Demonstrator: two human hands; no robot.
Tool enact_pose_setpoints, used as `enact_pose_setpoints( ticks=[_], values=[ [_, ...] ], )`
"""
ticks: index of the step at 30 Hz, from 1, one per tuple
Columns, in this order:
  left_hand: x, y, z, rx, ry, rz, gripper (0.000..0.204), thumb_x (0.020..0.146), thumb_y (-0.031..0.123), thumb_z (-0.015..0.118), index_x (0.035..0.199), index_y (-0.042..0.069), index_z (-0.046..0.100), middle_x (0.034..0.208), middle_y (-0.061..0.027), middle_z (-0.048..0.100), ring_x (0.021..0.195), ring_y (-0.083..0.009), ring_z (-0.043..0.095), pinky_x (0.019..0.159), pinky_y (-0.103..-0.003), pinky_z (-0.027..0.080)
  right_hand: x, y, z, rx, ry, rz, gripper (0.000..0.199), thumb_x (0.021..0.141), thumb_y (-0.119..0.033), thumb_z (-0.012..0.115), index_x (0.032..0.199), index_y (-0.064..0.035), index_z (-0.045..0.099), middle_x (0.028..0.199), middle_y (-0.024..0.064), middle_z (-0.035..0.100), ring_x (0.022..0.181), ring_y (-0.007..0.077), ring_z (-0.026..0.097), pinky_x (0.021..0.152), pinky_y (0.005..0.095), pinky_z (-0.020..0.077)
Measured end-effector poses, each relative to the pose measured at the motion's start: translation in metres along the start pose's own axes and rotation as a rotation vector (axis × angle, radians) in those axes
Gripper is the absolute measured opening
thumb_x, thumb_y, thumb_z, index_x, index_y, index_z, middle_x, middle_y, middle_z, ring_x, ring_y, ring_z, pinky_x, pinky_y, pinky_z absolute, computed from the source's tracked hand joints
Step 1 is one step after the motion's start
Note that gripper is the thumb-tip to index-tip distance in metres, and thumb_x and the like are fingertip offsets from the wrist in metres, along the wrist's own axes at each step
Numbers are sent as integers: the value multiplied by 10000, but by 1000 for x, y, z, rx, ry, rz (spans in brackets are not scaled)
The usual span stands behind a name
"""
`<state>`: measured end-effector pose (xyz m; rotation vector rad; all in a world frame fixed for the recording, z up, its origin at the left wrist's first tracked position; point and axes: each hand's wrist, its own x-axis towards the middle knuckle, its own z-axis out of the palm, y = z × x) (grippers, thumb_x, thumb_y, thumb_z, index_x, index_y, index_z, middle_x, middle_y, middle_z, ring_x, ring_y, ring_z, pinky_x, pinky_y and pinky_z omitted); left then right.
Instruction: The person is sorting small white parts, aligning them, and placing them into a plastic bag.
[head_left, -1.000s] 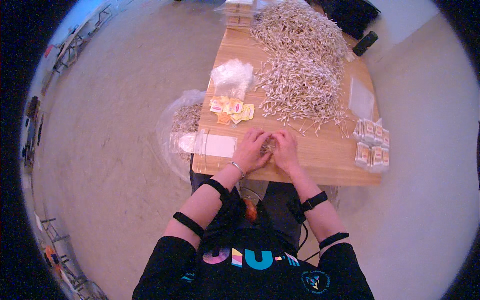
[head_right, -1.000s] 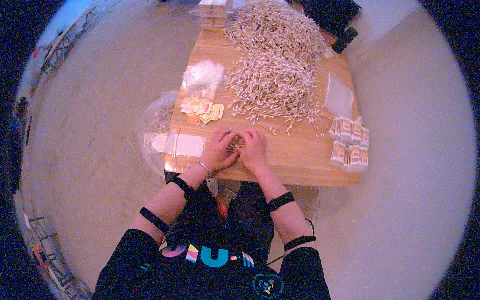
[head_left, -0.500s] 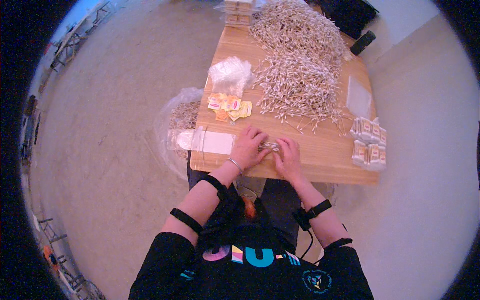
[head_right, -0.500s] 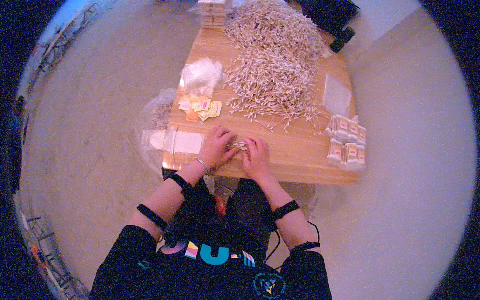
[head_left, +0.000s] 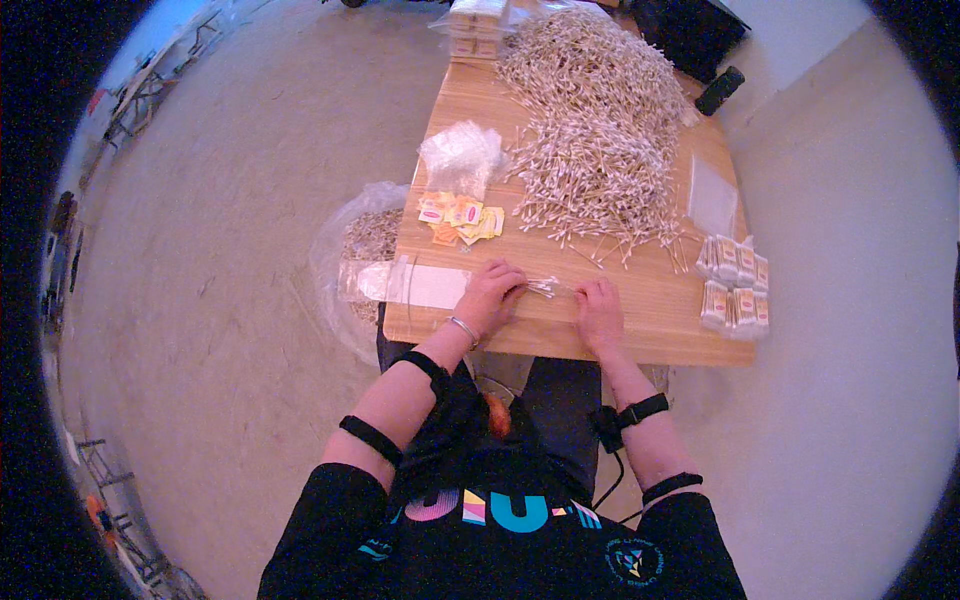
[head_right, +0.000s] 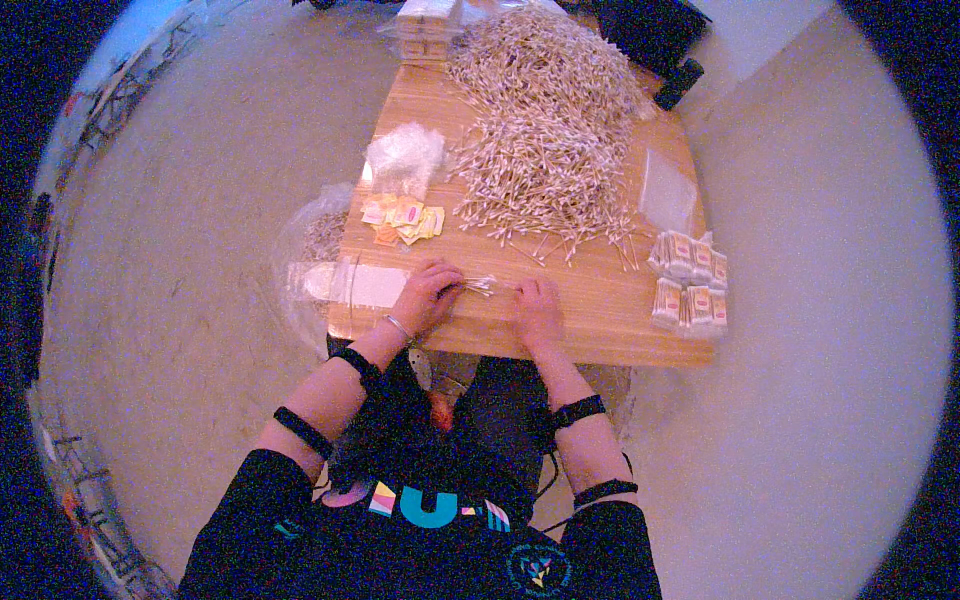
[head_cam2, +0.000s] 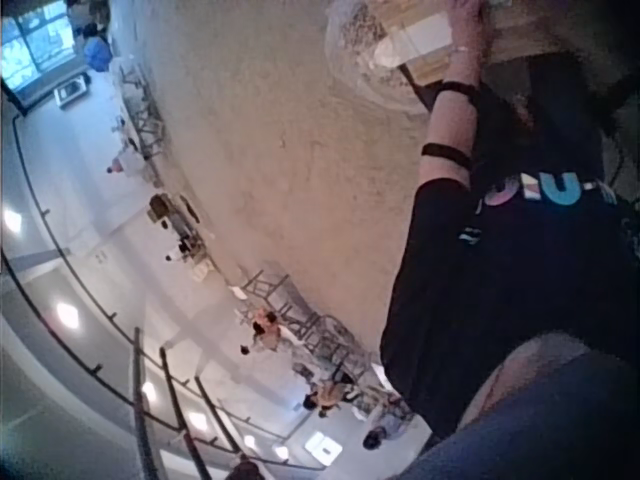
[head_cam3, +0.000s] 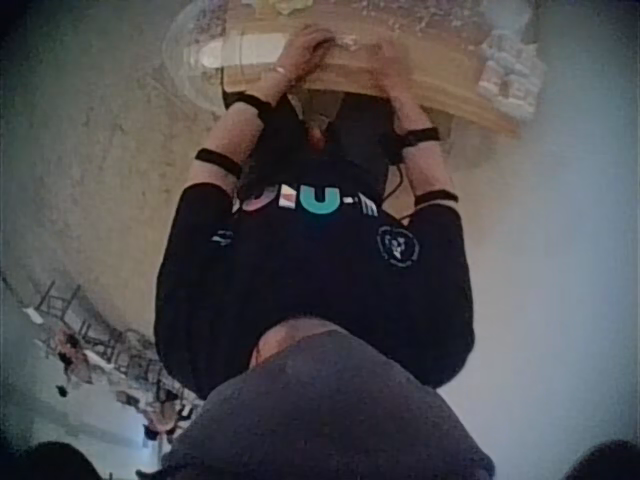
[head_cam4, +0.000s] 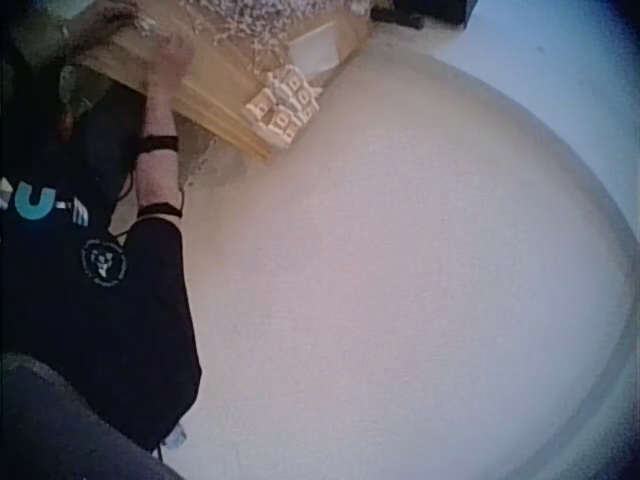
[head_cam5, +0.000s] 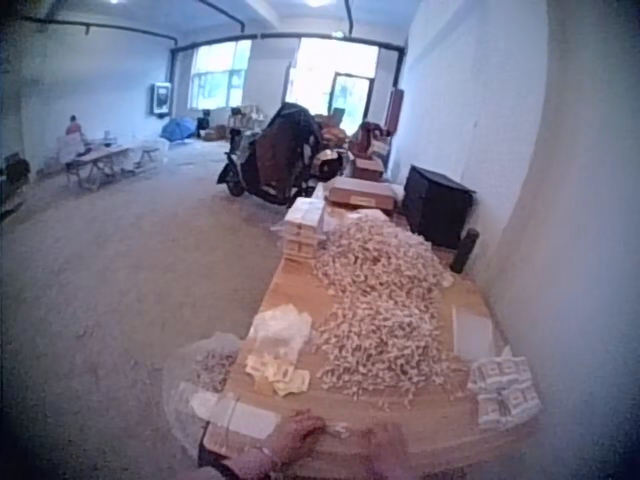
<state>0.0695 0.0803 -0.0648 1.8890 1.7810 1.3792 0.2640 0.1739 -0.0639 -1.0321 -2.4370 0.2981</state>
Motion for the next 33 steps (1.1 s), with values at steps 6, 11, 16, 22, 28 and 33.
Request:
enact_pose_setpoints(
  ticks=[6,11,16,22,28,33],
  values=[
    [-4,-1,0,39,8,-45,215,749,21,587,964,34,586,923,-134,602,945,-329,530,863,-392,432,1,-2,-16,107,-83,-79,141,737,-79,608,869,-45,569,877,122,523,874,308,501,781,399,425],
    [-3,-2,-5,-73,4,-221,343,790,-16,467,1128,11,514,1046,-194,576,1002,-353,533,914,-385,416,11,-42,-4,5,-193,-80,252,749,-153,629,977,-57,577,1048,134,525,1000,335,483,873,426,412],
    [-1,-5,3,-165,107,-320,360,821,-15,433,1174,15,495,1106,-206,568,1028,-354,549,894,-384,437,15,-60,20,-257,-254,-145,655,807,-337,567,1296,31,333,1365,202,296,1266,369,264,1044,451,229],
    [-6,-11,0,-261,196,-402,351,836,-24,429,1175,19,505,1106,-188,589,1039,-295,574,893,-346,447,1,-95,8,-280,-520,-115,866,831,-511,480,1357,106,177,1442,265,135,1360,374,86,1107,449,82],
    [-5,-15,4,-352,277,-456,319,850,-22,418,1144,4,536,1079,-161,612,1020,-243,589,886,-316,448,4,-95,11,-293,-530,-113,876,822,-517,488,1353,109,181,1438,271,142,1356,378,99,1105,449,88],
    [-1,-9,4,-256,245,-441,306,855,-7,425,1138,9,542,1071,-175,608,1013,-252,590,875,-323,449,24,-84,23,-351,-454,-106,887,807,-525,500,1354,102,192,1439,272,136,1357,377,99,1105,453,82]
  ],
)
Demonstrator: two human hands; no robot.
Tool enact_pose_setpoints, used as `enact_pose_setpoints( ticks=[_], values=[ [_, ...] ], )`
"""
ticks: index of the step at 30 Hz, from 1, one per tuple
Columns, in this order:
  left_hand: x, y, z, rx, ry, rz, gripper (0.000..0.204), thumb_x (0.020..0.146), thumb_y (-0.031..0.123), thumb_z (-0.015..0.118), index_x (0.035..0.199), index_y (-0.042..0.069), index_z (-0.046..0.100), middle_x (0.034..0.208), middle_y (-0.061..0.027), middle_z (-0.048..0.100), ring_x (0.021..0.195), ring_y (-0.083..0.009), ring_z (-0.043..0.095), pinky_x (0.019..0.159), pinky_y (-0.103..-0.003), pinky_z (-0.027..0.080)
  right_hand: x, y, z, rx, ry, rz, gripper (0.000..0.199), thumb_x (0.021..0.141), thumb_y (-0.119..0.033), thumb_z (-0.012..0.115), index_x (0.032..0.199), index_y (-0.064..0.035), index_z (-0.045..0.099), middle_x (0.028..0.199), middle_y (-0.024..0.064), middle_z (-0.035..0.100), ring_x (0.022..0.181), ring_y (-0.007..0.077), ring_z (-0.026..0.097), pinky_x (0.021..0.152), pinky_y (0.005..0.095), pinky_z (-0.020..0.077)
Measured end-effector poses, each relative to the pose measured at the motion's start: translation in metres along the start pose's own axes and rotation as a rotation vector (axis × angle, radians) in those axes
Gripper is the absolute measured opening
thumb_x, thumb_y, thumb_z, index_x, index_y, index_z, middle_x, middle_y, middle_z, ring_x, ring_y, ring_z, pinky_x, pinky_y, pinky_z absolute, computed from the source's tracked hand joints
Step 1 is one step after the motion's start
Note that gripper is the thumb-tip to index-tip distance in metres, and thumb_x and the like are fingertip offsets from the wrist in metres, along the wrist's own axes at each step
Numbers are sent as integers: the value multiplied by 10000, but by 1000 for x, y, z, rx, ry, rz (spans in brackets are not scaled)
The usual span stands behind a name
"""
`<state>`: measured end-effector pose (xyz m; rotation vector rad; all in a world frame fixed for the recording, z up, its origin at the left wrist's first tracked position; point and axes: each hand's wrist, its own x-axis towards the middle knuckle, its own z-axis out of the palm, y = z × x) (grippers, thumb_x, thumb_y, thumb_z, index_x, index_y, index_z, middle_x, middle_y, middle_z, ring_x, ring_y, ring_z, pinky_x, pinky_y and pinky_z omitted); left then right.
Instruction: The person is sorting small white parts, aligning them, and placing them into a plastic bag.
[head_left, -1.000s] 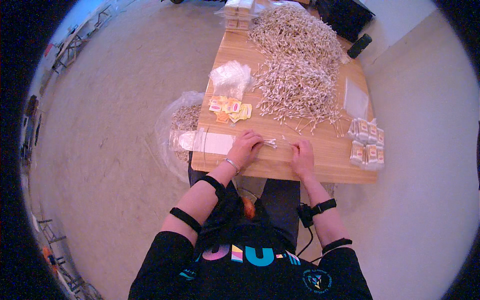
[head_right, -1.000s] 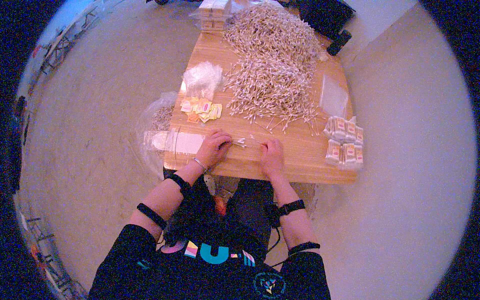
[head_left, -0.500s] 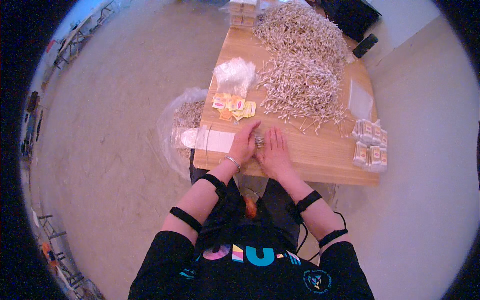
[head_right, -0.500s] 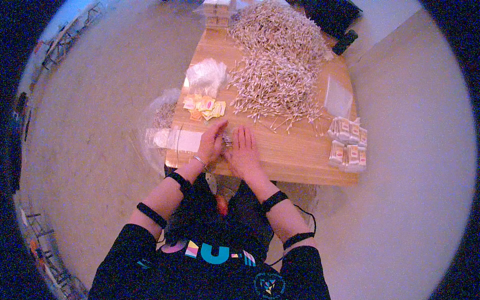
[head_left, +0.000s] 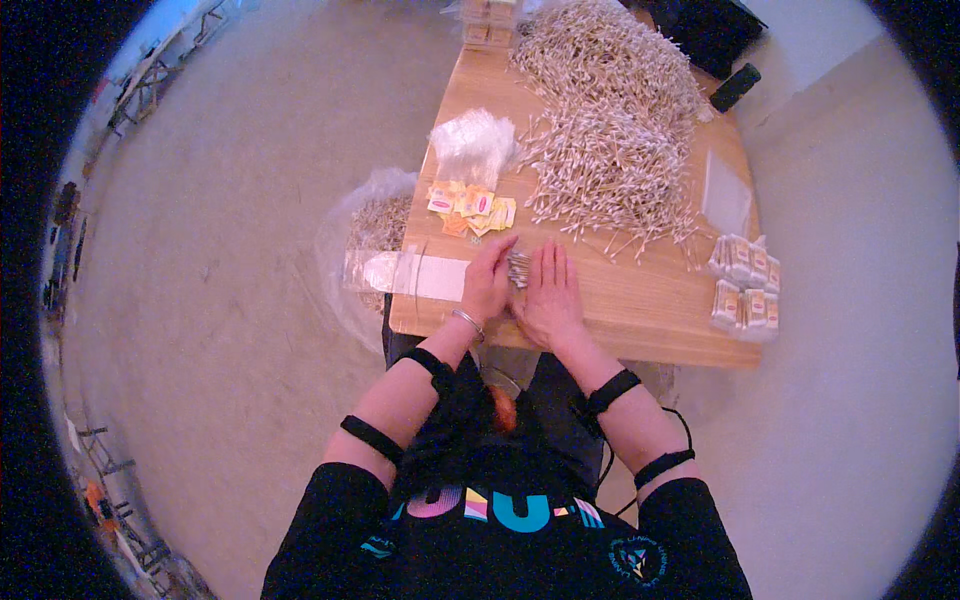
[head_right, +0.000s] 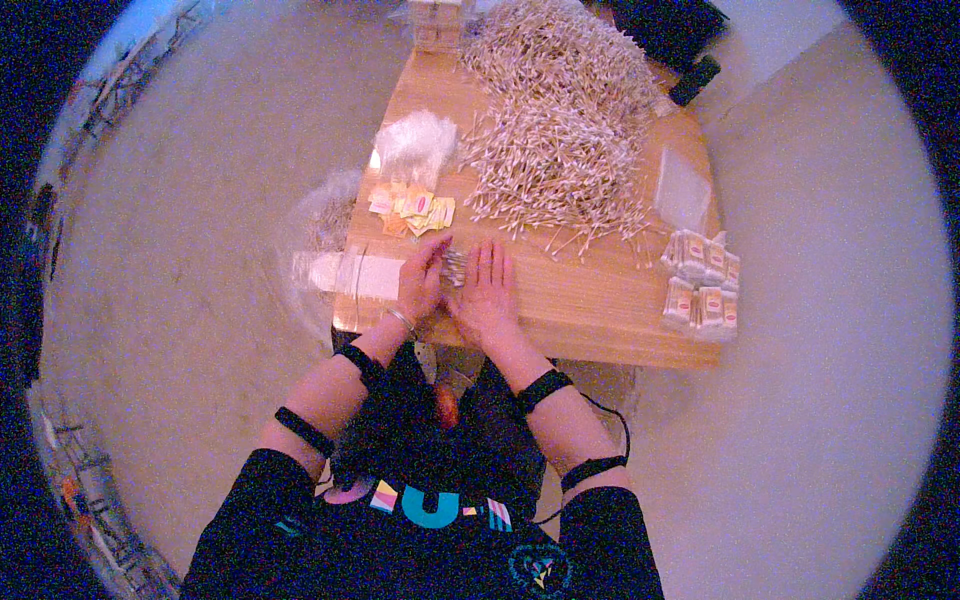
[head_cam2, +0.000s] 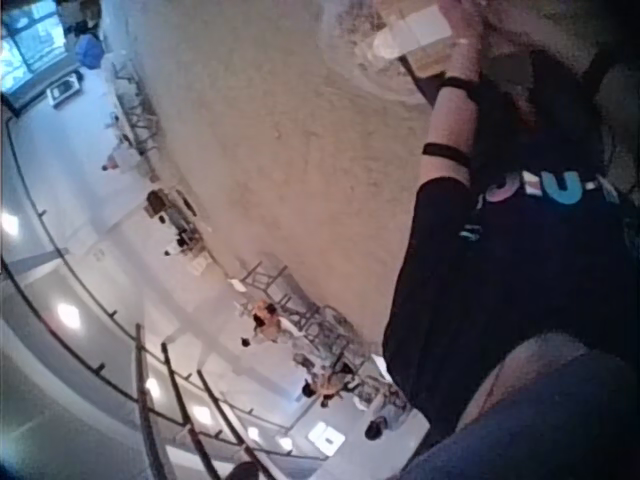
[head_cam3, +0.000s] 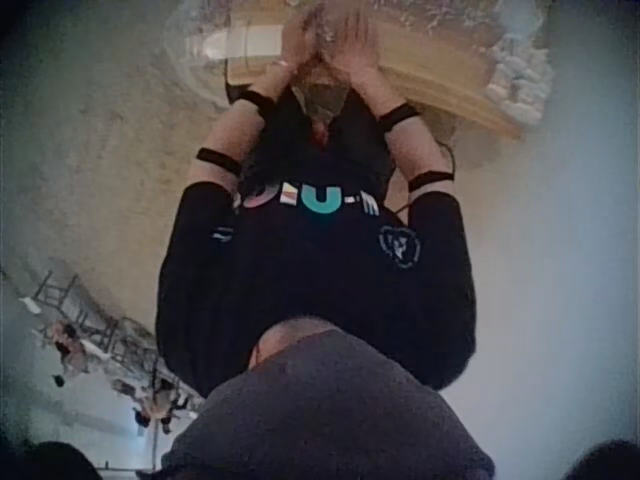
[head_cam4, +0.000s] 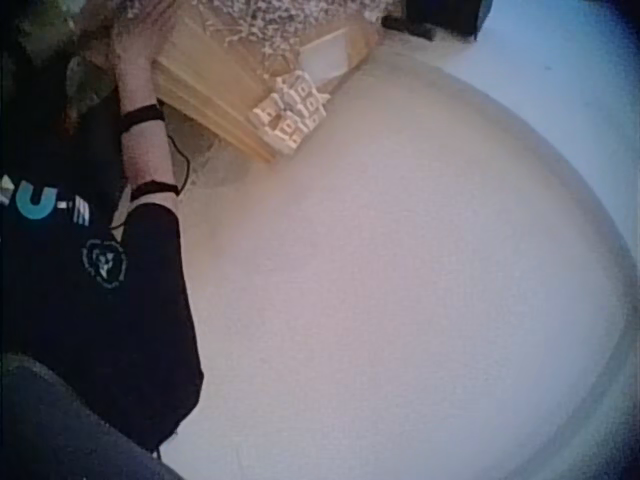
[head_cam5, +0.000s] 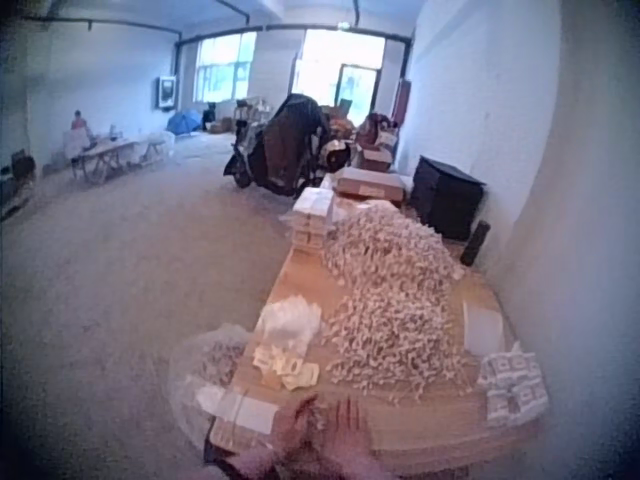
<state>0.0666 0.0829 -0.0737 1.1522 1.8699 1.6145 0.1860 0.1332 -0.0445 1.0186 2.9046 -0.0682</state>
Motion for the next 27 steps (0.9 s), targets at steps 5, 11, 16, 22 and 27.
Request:
enact_pose_setpoints(
  ticks=[5,11,16,22,27],
  values=[
    [-1,-2,-6,7,59,20,307,862,11,427,1144,30,547,1093,-182,596,1030,-260,580,873,-332,446,-25,-13,-2,84,-49,-50,901,805,-539,492,1364,91,172,1444,267,127,1358,377,92,1104,459,71],
    [3,3,-1,-42,51,-14,306,876,26,421,1157,13,539,1106,-170,595,1046,-257,570,895,-325,433,1,6,9,62,67,-26,910,803,-558,496,1384,52,151,1451,246,129,1364,358,85,1102,463,77],
    [1,-4,-6,-100,77,-29,302,878,27,418,1155,-3,534,1125,-157,588,1060,-250,559,915,-325,420,-11,17,0,301,183,15,888,756,-395,638,1379,27,167,1433,219,193,1336,385,150,1099,460,114],
    [2,2,-3,-75,22,-4,314,887,54,410,1176,6,524,1161,-159,566,1104,-263,529,948,-329,391,-6,19,24,474,381,111,851,761,-301,666,1363,44,172,1402,251,222,1305,406,204,1074,475,183],
    [-1,2,-6,-96,26,24,337,898,99,400,1207,17,505,1181,-170,553,1118,-277,519,960,-330,379,-6,2,16,276,268,60,815,812,-361,589,1367,64,170,1420,264,183,1329,393,166,1087,475,142]
  ],
)
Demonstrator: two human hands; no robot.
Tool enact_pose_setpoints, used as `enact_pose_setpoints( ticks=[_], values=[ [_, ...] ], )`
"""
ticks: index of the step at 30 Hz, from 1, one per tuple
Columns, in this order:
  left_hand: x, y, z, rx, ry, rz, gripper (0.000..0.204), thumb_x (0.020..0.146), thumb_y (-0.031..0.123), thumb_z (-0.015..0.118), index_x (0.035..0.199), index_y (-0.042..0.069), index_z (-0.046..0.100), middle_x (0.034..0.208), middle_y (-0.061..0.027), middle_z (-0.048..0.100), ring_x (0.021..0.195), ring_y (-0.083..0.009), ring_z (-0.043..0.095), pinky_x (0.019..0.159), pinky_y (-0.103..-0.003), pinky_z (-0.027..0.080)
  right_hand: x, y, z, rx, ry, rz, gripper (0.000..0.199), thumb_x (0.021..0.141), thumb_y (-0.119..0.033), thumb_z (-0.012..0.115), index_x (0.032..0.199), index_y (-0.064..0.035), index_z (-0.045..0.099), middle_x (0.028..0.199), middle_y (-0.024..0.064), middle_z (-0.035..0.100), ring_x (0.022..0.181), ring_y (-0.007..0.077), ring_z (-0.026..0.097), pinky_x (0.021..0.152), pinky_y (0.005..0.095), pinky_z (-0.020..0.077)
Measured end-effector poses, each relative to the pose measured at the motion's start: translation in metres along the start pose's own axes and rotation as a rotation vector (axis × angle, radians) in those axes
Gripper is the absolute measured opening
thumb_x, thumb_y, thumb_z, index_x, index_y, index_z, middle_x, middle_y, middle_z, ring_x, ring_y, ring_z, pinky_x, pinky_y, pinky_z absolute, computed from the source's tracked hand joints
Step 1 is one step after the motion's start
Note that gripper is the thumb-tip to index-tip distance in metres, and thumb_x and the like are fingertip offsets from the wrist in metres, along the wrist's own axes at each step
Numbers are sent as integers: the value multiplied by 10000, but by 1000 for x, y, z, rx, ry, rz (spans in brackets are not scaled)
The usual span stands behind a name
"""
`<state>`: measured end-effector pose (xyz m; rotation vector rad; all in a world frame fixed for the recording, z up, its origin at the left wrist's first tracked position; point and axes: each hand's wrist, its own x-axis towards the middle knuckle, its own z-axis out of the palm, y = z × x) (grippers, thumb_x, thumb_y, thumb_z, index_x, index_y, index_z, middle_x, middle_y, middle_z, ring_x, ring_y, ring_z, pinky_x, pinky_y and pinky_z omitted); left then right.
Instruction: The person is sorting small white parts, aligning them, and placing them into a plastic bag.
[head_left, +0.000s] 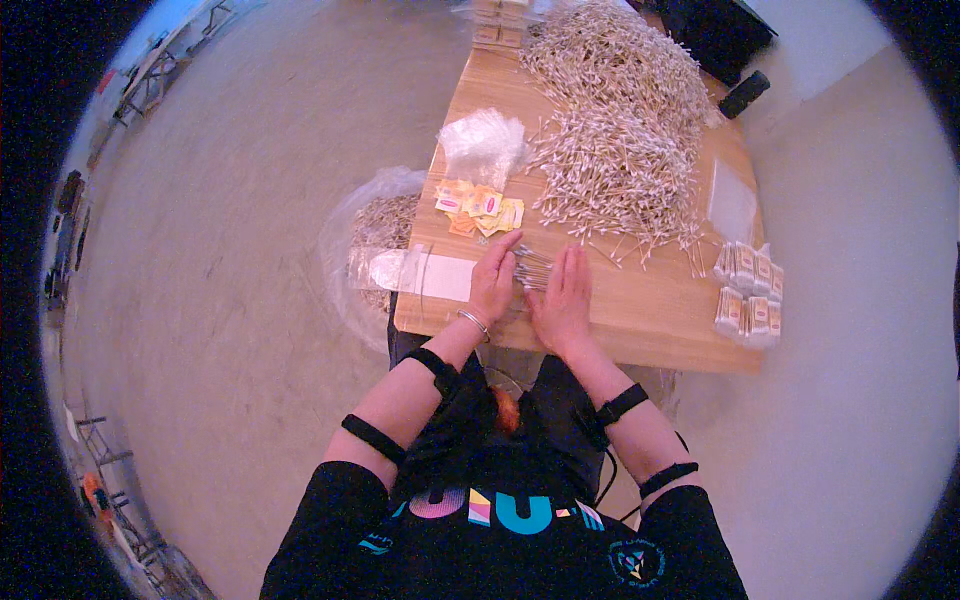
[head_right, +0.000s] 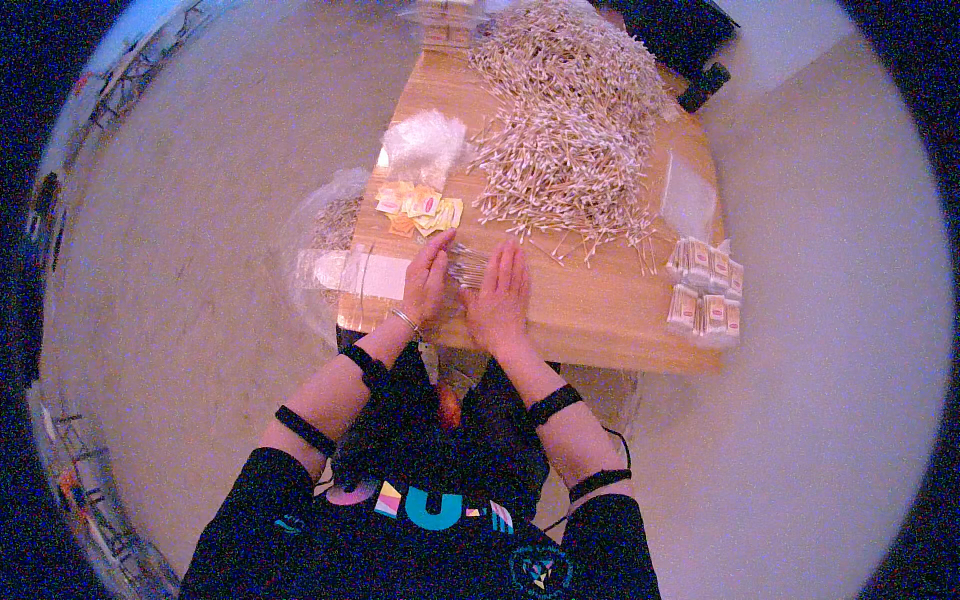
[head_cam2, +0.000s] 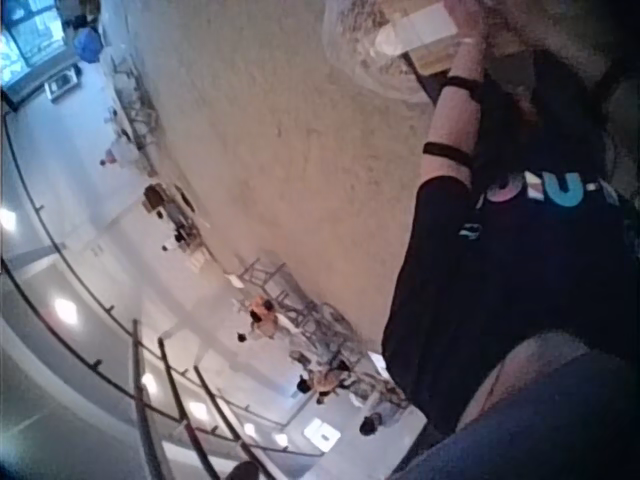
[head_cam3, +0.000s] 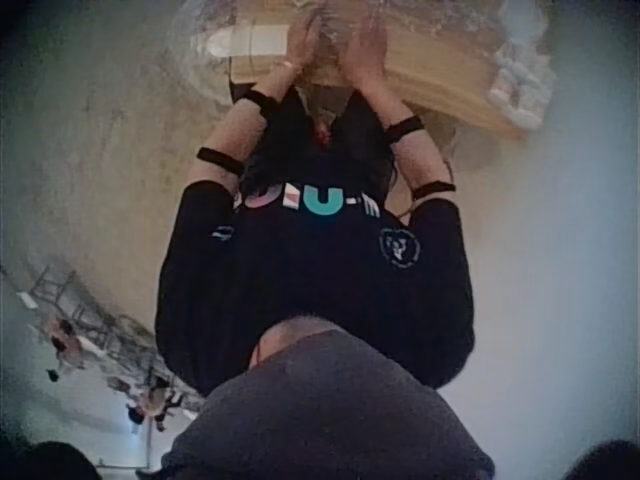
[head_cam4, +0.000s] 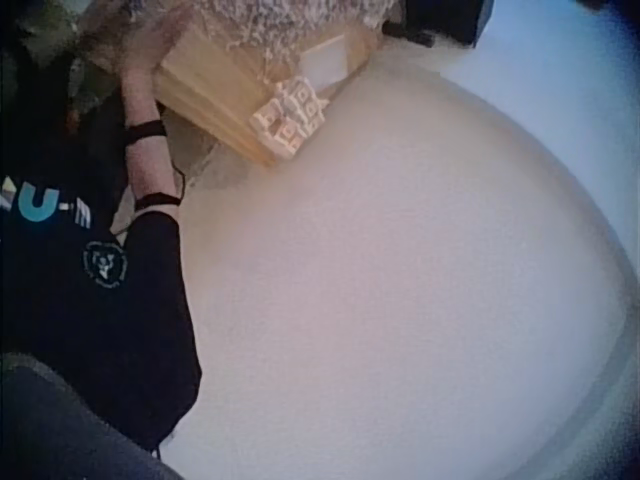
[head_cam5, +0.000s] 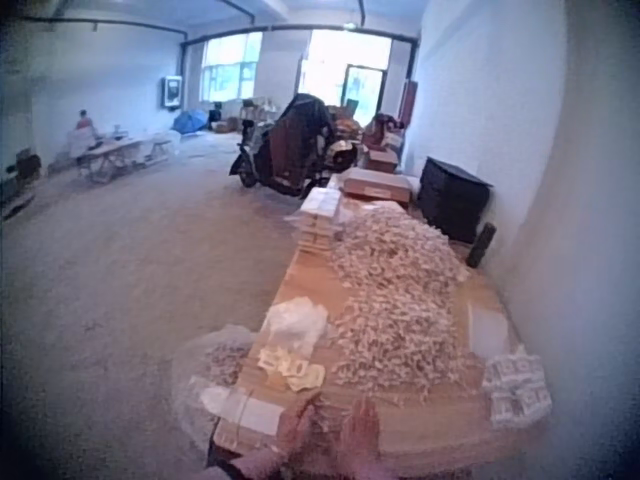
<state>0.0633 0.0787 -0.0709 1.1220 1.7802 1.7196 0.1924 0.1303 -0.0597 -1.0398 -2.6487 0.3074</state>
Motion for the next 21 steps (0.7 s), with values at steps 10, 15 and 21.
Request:
enact_pose_setpoints(
  ticks=[10,15,21],
  values=[
    [5,1,2,51,-29,15,336,885,73,402,1200,9,500,1173,-181,548,1114,-294,515,950,-341,384,9,21,-5,20,10,-78,583,793,-246,593,1280,-7,379,1373,190,317,1294,349,259,1058,455,204],
    [4,-1,1,69,3,41,329,866,29,411,1179,3,508,1178,-179,542,1122,-291,509,952,-339,385,4,34,-21,137,128,-82,233,699,-95,660,926,-85,611,1069,101,531,1040,306,467,894,405,367],
    [4,-3,2,55,-4,42,340,842,-8,422,1169,8,515,1176,-167,547,1111,-279,518,947,-339,393,9,33,-22,145,78,-82,126,686,-95,665,791,-78,596,895,83,540,901,285,482,801,396,389]
  ],
)
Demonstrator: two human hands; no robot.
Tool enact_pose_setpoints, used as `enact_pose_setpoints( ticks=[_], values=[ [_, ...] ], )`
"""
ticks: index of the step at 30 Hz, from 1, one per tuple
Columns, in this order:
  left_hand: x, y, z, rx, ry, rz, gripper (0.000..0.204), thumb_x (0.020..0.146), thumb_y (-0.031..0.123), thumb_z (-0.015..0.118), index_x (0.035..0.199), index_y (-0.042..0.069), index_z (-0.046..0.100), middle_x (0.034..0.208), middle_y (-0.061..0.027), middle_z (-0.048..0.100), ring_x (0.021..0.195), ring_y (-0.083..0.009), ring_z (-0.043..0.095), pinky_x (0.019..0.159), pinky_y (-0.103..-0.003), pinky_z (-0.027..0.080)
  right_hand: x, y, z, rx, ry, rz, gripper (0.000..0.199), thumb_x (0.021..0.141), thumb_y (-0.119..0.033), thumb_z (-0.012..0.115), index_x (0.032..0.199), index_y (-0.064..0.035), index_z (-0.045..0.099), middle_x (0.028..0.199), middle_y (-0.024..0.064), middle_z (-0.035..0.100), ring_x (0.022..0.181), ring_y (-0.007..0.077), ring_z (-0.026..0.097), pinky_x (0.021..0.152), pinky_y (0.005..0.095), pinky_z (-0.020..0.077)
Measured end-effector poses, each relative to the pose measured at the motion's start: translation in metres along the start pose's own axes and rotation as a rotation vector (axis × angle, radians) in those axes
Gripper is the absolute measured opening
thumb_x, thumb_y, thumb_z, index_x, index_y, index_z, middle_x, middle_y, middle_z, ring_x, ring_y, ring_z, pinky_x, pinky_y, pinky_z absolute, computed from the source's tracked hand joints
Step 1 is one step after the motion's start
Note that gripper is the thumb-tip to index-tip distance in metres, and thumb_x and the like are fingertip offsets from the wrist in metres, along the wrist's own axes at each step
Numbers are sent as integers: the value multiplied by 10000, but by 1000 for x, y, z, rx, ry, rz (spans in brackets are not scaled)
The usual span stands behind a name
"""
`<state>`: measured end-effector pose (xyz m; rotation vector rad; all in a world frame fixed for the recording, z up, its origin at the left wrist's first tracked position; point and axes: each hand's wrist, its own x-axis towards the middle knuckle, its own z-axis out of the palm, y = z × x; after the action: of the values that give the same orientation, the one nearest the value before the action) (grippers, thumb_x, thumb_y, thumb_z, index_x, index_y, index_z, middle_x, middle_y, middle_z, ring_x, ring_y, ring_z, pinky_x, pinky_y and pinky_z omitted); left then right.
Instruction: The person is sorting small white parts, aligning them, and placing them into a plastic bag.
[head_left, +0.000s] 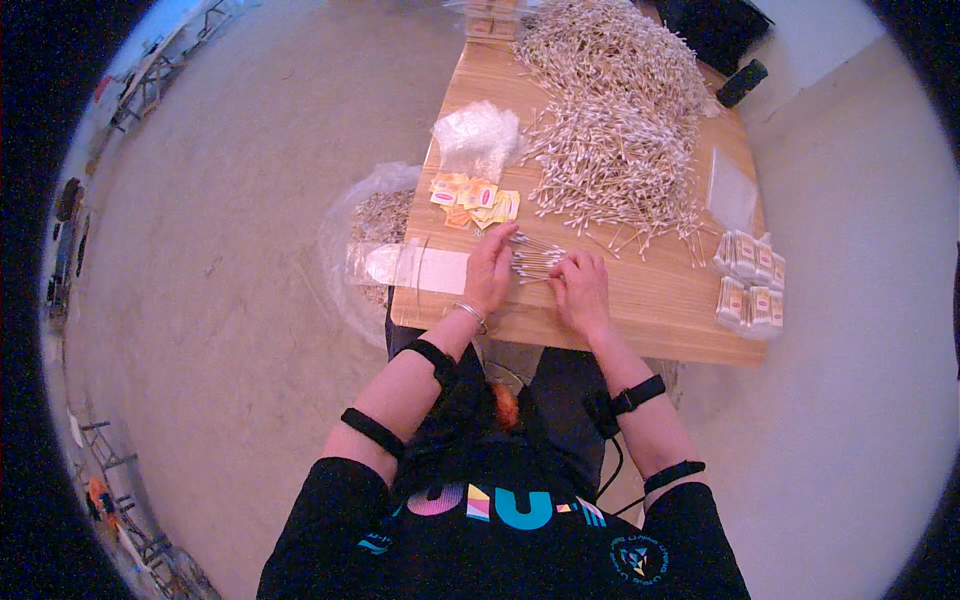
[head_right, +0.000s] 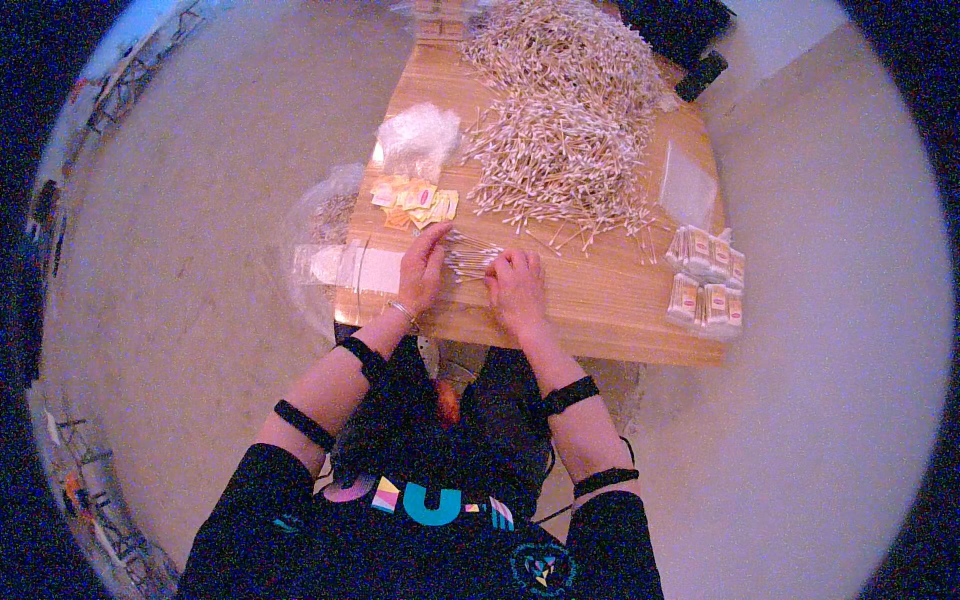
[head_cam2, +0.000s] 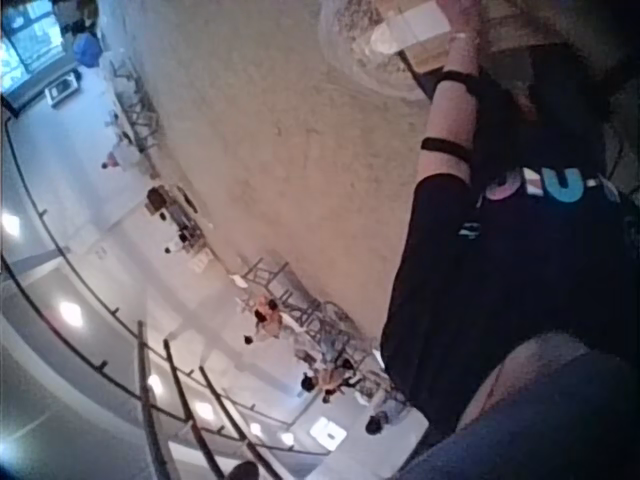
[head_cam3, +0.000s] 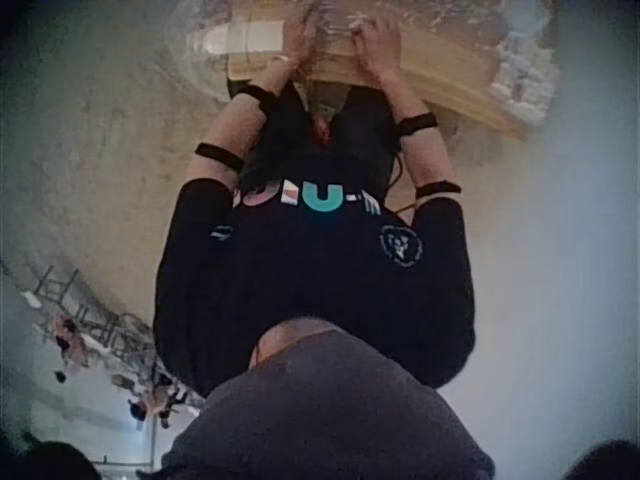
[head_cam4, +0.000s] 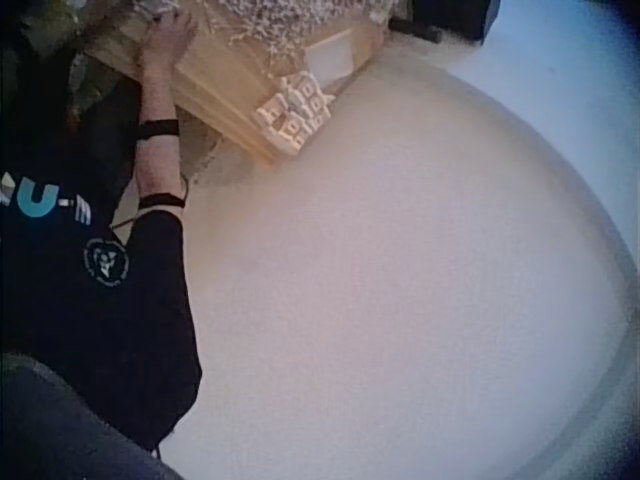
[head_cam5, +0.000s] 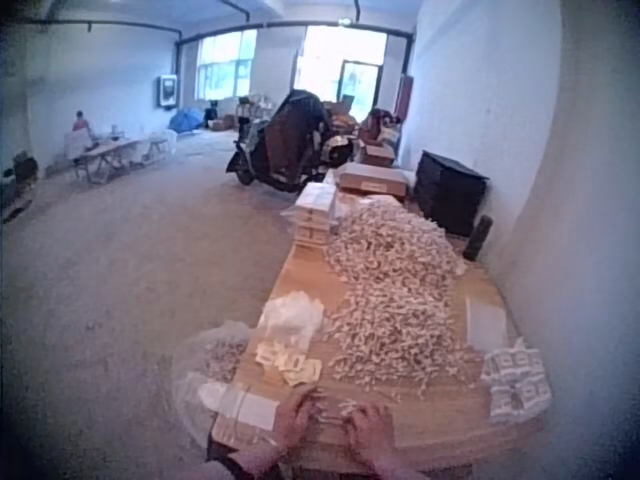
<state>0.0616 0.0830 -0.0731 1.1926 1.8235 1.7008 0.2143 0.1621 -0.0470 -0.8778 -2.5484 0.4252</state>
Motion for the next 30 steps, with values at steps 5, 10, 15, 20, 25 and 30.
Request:
enact_pose_setpoints(
  ticks=[5,10,15,20,25,30],
  values=[
    [0,2,-2,6,-7,-7,334,816,-13,451,1141,14,523,1170,-166,549,1109,-282,521,944,-336,397,1,10,0,-5,-138,59,121,724,-140,640,813,-84,580,933,101,529,924,310,478,817,417,399],
    [-3,2,1,55,-37,88,289,756,3,525,1040,39,567,1210,-165,520,1112,-314,513,950,-352,399,-3,27,8,202,-72,163,132,743,-156,623,844,-78,588,881,101,554,860,305,507,793,426,396],
    [-6,3,1,152,-139,111,263,710,25,577,970,58,599,1242,-167,493,1142,-331,482,965,-382,393,-4,12,4,35,84,55,117,695,-122,660,796,-89,609,836,81,550,846,275,510,761,394,400],
    [-5,4,2,104,-175,65,265,700,30,613,963,55,591,1275,-182,453,1197,-344,422,996,-393,364,-4,-4,4,1,14,-86,108,681,-125,672,779,-127,628,853,56,532,862,271,495,750,382,405],
    [-5,0,2,260,-248,206,305,683,24,650,979,58,584,1298,-194,431,1227,-367,388,1032,-410,324,-3,-7,10,-9,27,-65,102,697,-128,656,789,-115,615,845,61,528,854,273,486,742,389,400],
    [-3,0,1,257,-287,184,330,688,39,646,1010,64,577,1330,-188,386,1262,-368,328,1065,-410,271,-5,-6,9,92,52,-10,75,731,-124,617,789,-89,585,843,88,528,843,296,491,752,406,405]
  ],
)
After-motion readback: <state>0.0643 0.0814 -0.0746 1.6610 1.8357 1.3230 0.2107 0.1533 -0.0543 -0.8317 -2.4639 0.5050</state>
